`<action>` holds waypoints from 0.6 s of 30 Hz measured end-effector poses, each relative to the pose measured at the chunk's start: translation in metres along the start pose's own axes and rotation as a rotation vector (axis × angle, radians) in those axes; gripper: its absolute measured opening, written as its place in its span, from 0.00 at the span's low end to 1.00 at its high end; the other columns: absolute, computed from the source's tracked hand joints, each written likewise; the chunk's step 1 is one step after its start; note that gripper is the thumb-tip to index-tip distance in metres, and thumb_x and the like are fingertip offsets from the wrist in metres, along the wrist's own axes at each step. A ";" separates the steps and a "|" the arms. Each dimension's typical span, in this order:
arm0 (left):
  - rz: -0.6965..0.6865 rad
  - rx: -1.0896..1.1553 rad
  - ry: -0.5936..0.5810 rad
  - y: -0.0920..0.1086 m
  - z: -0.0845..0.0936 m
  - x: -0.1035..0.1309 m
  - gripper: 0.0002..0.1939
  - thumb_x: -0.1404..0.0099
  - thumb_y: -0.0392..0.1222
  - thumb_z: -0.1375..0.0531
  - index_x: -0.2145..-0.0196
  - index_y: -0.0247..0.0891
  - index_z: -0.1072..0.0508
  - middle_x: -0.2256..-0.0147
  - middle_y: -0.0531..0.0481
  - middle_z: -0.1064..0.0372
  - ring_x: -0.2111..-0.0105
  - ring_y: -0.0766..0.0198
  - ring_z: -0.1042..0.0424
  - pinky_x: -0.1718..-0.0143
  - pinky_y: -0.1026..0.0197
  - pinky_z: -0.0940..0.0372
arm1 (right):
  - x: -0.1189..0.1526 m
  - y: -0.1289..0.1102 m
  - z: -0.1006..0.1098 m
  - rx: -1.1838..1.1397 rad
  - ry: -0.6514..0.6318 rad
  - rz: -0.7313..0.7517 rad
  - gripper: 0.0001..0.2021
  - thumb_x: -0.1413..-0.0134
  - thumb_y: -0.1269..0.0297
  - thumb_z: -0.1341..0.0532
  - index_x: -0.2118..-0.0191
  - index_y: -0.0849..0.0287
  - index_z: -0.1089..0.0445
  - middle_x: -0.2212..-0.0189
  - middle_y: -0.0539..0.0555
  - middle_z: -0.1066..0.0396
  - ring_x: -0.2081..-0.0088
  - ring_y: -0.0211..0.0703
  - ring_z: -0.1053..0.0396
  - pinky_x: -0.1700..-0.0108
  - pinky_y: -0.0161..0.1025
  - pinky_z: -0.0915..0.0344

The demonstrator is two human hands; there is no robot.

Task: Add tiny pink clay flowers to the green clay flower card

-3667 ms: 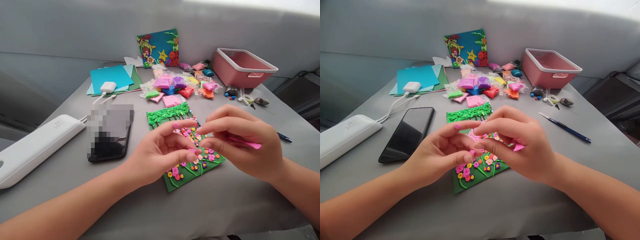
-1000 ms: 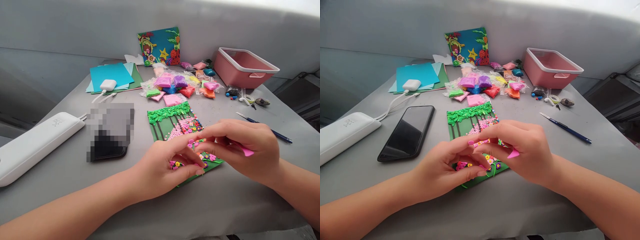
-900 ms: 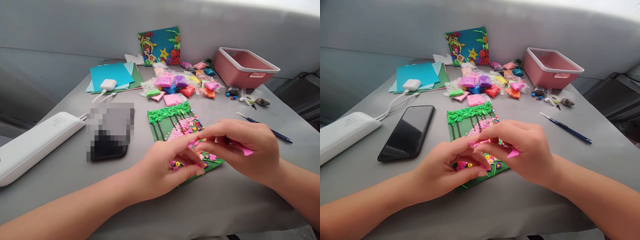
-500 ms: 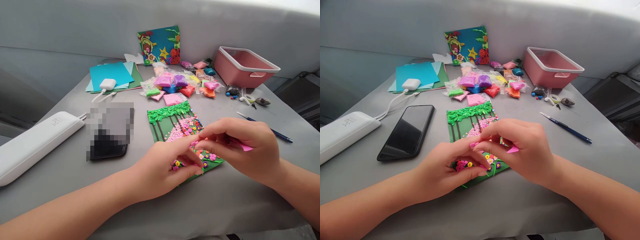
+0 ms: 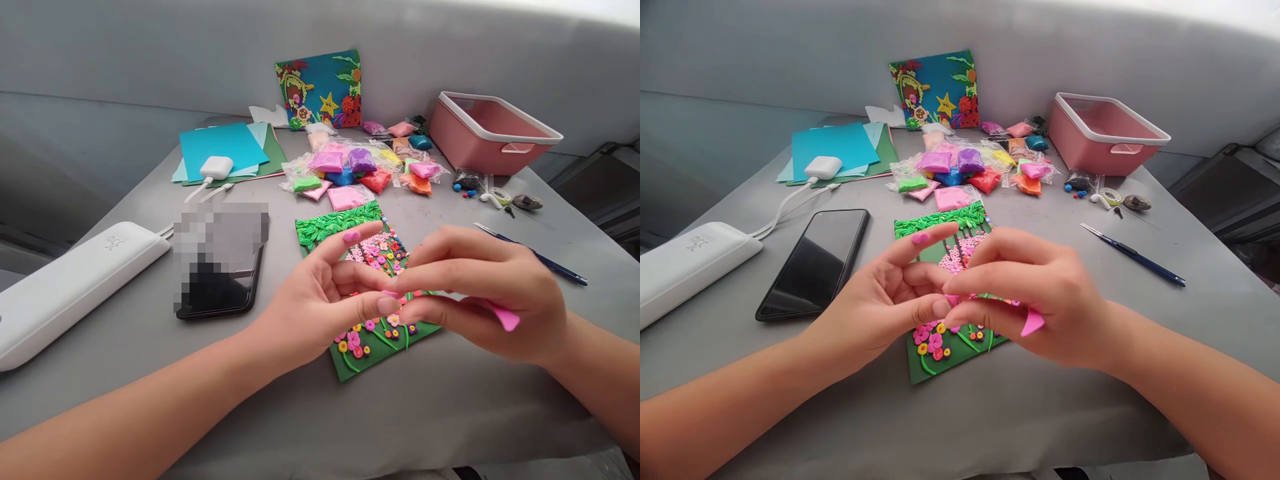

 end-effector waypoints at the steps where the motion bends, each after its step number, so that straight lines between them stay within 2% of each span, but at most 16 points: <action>1: -0.011 0.022 0.007 0.001 0.001 0.000 0.44 0.44 0.28 0.25 0.35 0.40 0.38 0.68 0.56 0.19 0.67 0.70 0.21 0.63 0.69 0.25 | 0.000 -0.001 -0.002 0.006 -0.025 0.019 0.05 0.37 0.70 0.33 0.56 0.59 0.22 0.64 0.55 0.27 0.69 0.33 0.28 0.67 0.32 0.26; 4: -0.033 0.045 0.010 0.002 0.002 0.000 0.44 0.44 0.27 0.26 0.35 0.41 0.38 0.69 0.57 0.20 0.66 0.69 0.20 0.61 0.68 0.24 | 0.002 -0.001 -0.004 0.006 -0.039 0.026 0.07 0.36 0.73 0.35 0.54 0.59 0.23 0.61 0.57 0.27 0.65 0.35 0.26 0.65 0.32 0.24; 11: 0.014 0.042 -0.005 -0.003 0.001 0.000 0.47 0.42 0.29 0.25 0.32 0.41 0.42 0.68 0.56 0.18 0.66 0.70 0.20 0.58 0.68 0.24 | 0.003 -0.002 -0.005 0.025 -0.023 0.032 0.07 0.35 0.76 0.37 0.56 0.58 0.25 0.63 0.54 0.27 0.65 0.34 0.27 0.64 0.32 0.26; 15: 0.036 0.018 -0.015 -0.001 0.001 0.002 0.44 0.42 0.31 0.25 0.33 0.41 0.41 0.70 0.58 0.19 0.67 0.72 0.21 0.61 0.70 0.26 | 0.003 -0.003 -0.010 0.024 -0.031 0.055 0.08 0.34 0.80 0.42 0.57 0.61 0.28 0.64 0.55 0.29 0.64 0.35 0.30 0.62 0.33 0.28; 18: 0.032 -0.009 -0.005 0.001 0.000 0.003 0.40 0.40 0.33 0.26 0.35 0.42 0.38 0.71 0.59 0.20 0.69 0.73 0.23 0.63 0.71 0.27 | 0.002 0.000 -0.007 0.015 0.034 0.022 0.07 0.33 0.78 0.43 0.59 0.61 0.31 0.64 0.56 0.29 0.61 0.38 0.30 0.60 0.36 0.28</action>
Point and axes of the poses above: each hand's wrist, its own x-axis away from the middle knuckle, its own z-axis out of the back of the hand, y = z × x, the point moved 8 cm from there along -x, towards the middle knuckle
